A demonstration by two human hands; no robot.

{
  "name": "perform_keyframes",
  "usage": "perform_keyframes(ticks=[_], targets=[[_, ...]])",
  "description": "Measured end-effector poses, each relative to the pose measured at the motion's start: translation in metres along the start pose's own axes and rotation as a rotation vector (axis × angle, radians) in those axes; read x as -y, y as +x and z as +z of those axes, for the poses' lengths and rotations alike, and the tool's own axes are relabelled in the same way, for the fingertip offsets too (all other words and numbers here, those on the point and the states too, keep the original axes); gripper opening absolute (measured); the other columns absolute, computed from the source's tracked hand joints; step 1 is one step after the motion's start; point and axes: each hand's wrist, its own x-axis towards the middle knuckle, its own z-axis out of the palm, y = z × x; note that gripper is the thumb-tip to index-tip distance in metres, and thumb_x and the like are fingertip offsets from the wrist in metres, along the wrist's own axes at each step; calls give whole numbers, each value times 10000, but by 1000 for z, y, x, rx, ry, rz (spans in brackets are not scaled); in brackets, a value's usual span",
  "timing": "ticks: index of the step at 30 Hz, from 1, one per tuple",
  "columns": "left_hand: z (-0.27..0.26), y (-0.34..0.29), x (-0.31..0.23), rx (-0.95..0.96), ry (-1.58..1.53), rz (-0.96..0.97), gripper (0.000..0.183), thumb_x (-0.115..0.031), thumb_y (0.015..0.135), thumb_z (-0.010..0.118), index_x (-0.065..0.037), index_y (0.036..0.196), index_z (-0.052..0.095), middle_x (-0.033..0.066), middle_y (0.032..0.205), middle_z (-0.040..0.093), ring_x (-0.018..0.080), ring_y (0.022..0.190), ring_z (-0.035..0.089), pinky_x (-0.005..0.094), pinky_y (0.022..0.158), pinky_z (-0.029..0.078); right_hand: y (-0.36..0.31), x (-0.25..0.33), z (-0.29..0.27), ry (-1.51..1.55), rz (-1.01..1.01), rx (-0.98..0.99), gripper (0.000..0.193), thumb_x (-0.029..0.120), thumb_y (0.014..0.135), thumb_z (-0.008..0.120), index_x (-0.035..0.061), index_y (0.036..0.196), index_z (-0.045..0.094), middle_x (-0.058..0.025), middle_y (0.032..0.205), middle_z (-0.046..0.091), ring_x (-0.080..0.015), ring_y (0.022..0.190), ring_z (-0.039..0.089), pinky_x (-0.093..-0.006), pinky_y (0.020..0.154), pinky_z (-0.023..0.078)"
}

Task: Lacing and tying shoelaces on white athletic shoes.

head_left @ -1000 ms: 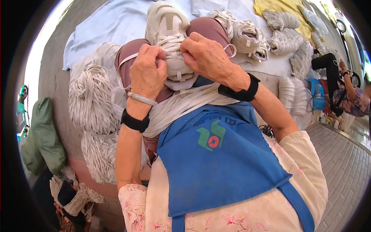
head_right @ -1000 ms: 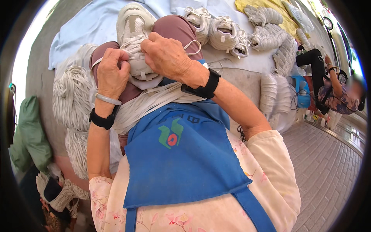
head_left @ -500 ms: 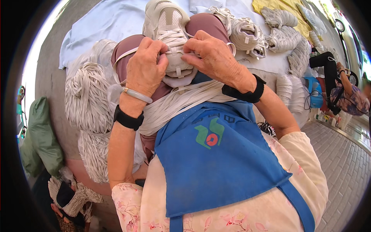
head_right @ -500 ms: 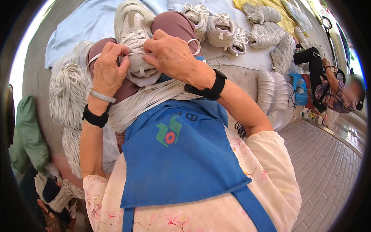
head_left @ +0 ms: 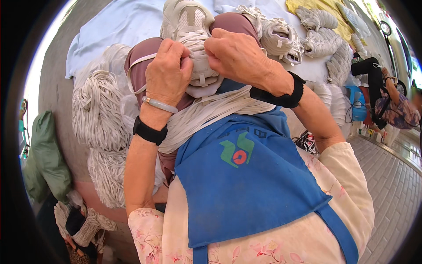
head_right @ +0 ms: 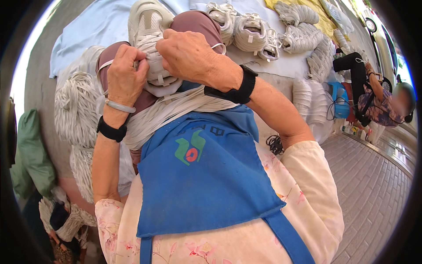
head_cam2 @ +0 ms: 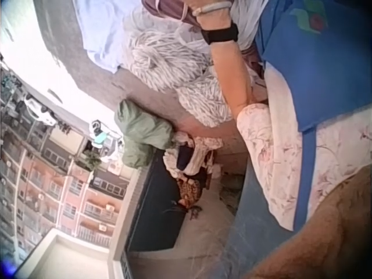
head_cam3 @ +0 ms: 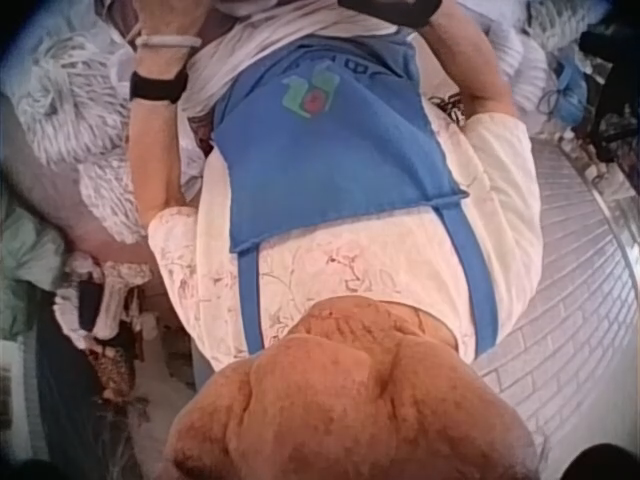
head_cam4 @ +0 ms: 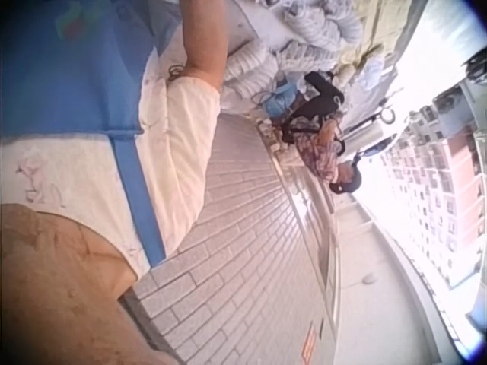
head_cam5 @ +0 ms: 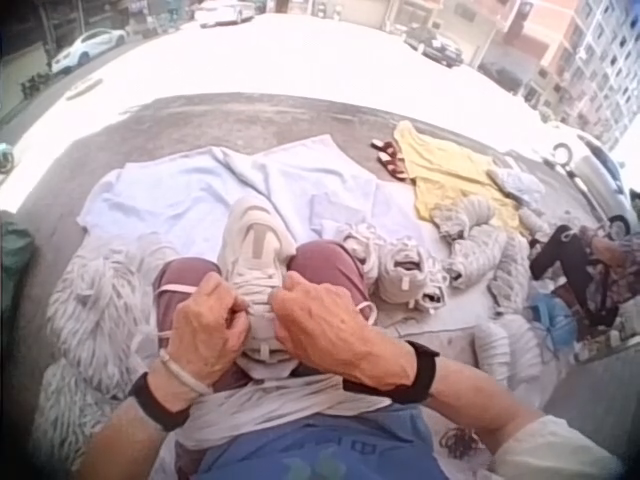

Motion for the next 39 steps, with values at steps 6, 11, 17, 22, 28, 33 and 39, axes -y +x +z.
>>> perform_keyframes(ticks=[6, 11, 17, 22, 28, 33, 39], targets=[[-4, -11, 0, 57, -2, 91, 95, -38, 808, 628, -83, 892, 631, 63, 911, 565, 274, 705, 624, 372, 569, 511, -9, 1, -13, -232, -126, 26, 55, 81, 793, 615, 41, 776, 581, -115, 826, 570, -296, 692, 641, -381, 562, 513], [-9, -19, -5, 94, 21, 80, 153, -34, 816, 646, -93, 956, 665, 55, 919, 550, 246, 715, 612, 351, 585, 505, -17, -3, -7, -118, -4, 7, 74, 79, 800, 604, 60, 848, 551, -76, 874, 529, -299, 666, 596, -401, 562, 496], [-9, -22, -6, 132, 30, 20, 201, -24, 828, 650, -96, 1013, 682, 57, 922, 542, 227, 749, 603, 342, 612, 498, -8, 0, -18, -290, -176, 55, 105, 90, 803, 601, 42, 891, 573, -100, 850, 541, -261, 710, 647, -360, 543, 516], [-11, -23, -8, 137, 17, 4, 230, -24, 838, 646, -113, 1046, 686, 62, 913, 531, 221, 751, 600, 326, 628, 498, -39, -14, -15, -284, -200, 112, 100, 91, 806, 613, 51, 886, 568, -82, 857, 528, -244, 703, 642, -356, 551, 510], [-21, -21, 3, -27, -249, -75, 191, -44, 899, 608, -57, 1080, 668, 66, 939, 631, 163, 831, 617, 272, 723, 489, -43, -11, -18, 33, 51, 7, 95, 95, 866, 634, 84, 960, 638, -77, 908, 578, -273, 734, 621, -349, 614, 509], [-23, -3, 1, -33, -117, -188, 143, -64, 890, 591, -27, 1014, 652, 114, 947, 648, 267, 842, 644, 341, 746, 505, -19, -14, 3, 32, -5, -139, 94, 174, 863, 633, 82, 880, 638, -75, 837, 550, -272, 671, 612, -380, 587, 508], [-17, -6, 5, 52, 9, -115, 131, -93, 873, 596, -59, 998, 610, 113, 958, 611, 332, 864, 625, 398, 721, 511, -11, 1, 4, -109, 38, -70, 53, 86, 795, 610, 35, 787, 598, -99, 844, 560, -262, 673, 635, -364, 561, 524]])
